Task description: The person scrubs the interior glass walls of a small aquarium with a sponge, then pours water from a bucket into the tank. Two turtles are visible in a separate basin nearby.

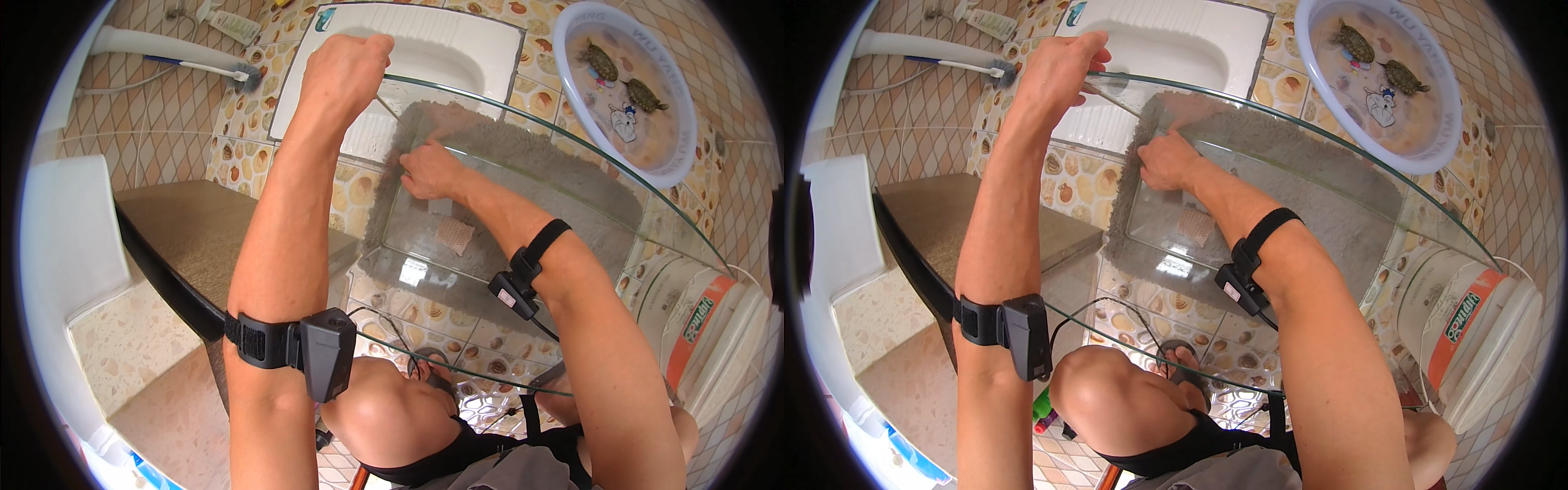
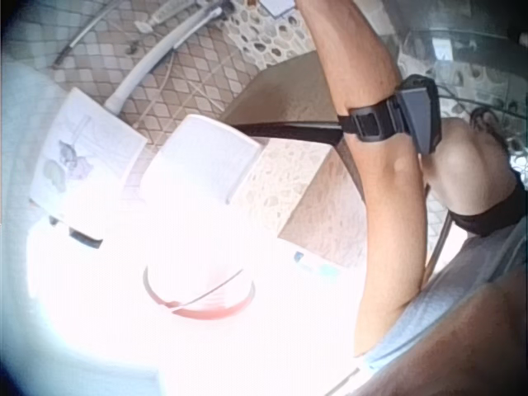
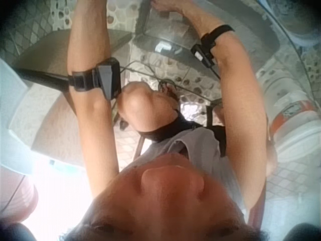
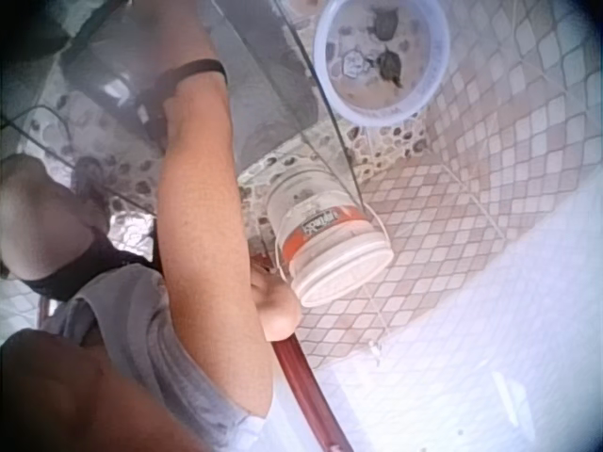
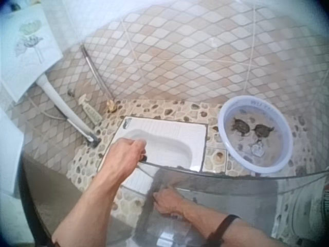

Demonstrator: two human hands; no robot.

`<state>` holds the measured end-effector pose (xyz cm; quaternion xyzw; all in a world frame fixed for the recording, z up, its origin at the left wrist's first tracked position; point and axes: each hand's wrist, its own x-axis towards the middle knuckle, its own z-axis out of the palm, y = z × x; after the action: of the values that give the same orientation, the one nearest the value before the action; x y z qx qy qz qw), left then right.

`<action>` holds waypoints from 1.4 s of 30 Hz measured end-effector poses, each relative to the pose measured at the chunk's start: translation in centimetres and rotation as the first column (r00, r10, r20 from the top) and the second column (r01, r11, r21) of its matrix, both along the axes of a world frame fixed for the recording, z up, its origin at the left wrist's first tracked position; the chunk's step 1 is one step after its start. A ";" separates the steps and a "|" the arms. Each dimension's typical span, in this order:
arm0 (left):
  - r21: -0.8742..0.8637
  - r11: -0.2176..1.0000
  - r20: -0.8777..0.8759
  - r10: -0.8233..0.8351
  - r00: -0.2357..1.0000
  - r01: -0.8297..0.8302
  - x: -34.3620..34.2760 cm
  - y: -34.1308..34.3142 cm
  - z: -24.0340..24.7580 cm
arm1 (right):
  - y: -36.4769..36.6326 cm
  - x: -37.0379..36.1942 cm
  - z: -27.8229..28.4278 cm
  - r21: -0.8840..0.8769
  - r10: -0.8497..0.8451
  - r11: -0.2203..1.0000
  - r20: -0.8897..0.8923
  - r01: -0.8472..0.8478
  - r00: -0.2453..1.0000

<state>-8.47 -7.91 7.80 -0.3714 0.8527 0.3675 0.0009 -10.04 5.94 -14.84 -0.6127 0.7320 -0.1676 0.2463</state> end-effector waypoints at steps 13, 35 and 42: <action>0.007 1.000 0.018 0.017 1.000 -0.017 -0.2 -0.1 -0.1 | 0.9 0.6 -0.3 -0.008 0.098 0.995 -0.083 -0.099 0.992; -0.068 0.998 -0.052 0.002 0.999 -0.006 -0.1 0.0 -0.4 | 2.9 0.4 -1.8 -0.194 0.027 0.974 -0.418 -0.118 0.908; -0.111 0.994 -0.084 -0.018 0.996 0.008 0.0 -0.1 -0.5 | 4.2 5.8 -1.3 -0.100 0.510 0.847 -0.124 -0.522 0.851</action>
<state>-8.51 -8.04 7.26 -0.3493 0.8734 0.3352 -0.0534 -4.25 10.13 -16.15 -0.8087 0.5383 -0.1140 0.2078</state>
